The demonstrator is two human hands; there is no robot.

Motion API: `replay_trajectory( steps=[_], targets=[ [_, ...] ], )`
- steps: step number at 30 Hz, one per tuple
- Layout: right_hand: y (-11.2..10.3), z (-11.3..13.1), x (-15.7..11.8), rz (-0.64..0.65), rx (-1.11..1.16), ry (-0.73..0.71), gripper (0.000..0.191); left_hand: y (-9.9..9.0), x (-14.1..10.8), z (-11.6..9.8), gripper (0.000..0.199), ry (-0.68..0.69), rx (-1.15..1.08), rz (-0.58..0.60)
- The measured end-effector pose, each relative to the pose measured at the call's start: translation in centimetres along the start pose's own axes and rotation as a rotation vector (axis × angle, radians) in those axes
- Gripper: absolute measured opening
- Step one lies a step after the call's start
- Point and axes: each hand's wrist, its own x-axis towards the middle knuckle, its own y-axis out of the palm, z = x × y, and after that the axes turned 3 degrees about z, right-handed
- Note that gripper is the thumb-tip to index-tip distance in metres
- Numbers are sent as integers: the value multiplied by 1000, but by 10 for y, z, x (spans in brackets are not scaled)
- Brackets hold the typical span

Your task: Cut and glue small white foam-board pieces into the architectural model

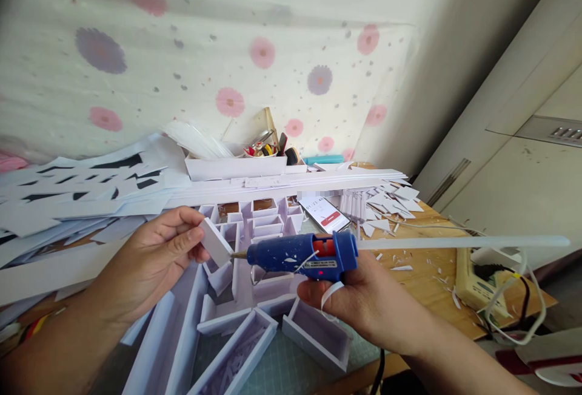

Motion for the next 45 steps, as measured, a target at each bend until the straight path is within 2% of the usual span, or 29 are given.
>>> replay_trajectory(
  steps=[4,8,18,24,30,35,40,45],
  targets=[
    [1,-6,-3,-59,58,-43,28,1,-1,-2,23,-50,-119,5],
    [3,-16,-6,-176,16,1,22,6,-3,-3,28,-141,-240,18],
    [12,-12,-8,-277,-57,-51,20,10,-8,0,29,-192,-393,12],
    [9,-12,-4,-232,-139,-81,22,10,-7,0,31,-198,-411,20],
    [11,-13,-2,-214,-112,-125,22,11,-7,0,32,-199,-413,10],
    [11,-17,-1,-220,-132,-153,19,11,-7,0,31,-199,-422,-2],
    [11,-10,-1,-218,-157,-147,14,10,-7,0,33,-194,-445,-25],
    [10,-14,-1,-215,-147,-229,13,10,-6,0,35,-185,-450,-35]
  ],
)
